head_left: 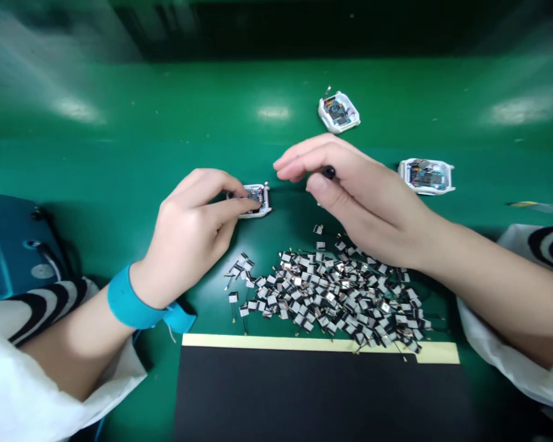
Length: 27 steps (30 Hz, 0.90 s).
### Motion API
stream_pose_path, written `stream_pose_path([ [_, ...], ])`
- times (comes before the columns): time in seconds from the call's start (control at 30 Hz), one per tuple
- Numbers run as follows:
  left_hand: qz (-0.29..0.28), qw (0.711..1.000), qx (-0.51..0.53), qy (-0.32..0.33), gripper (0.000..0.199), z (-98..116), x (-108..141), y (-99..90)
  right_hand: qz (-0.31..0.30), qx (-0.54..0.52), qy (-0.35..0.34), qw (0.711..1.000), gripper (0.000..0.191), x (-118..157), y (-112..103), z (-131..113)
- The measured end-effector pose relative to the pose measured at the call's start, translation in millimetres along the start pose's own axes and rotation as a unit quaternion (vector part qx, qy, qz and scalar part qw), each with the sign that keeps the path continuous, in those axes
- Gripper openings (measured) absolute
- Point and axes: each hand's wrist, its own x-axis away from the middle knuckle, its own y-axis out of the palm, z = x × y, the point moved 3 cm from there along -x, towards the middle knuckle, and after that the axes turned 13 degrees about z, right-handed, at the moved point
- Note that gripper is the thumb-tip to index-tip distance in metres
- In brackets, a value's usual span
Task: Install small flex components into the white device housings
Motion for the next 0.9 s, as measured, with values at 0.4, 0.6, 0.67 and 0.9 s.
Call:
stream_pose_path([
  [0.4, -0.046, 0.999, 0.005, 0.004, 0.022, 3, -4, -3.3, 0.068, 0.015, 0.056, 0.996, 0.025, 18, -2, 7],
  [0.6, -0.029, 0.999, -0.021, 0.023, 0.02, 8, -2, -2.3, 0.127, -0.042, 0.064, 0.989, 0.013, 18, 1, 12],
  [0.67, -0.027, 0.999, -0.023, 0.027, 0.019, 8, -2, -2.2, 0.133, -0.042, 0.077, 0.987, 0.011, 17, 1, 14],
  [0.9, -0.027, 0.998, -0.031, 0.037, 0.019, 9, -1, -2.3, 0.131, -0.001, 0.049, 0.99, 0.008, 14, 2, 11],
])
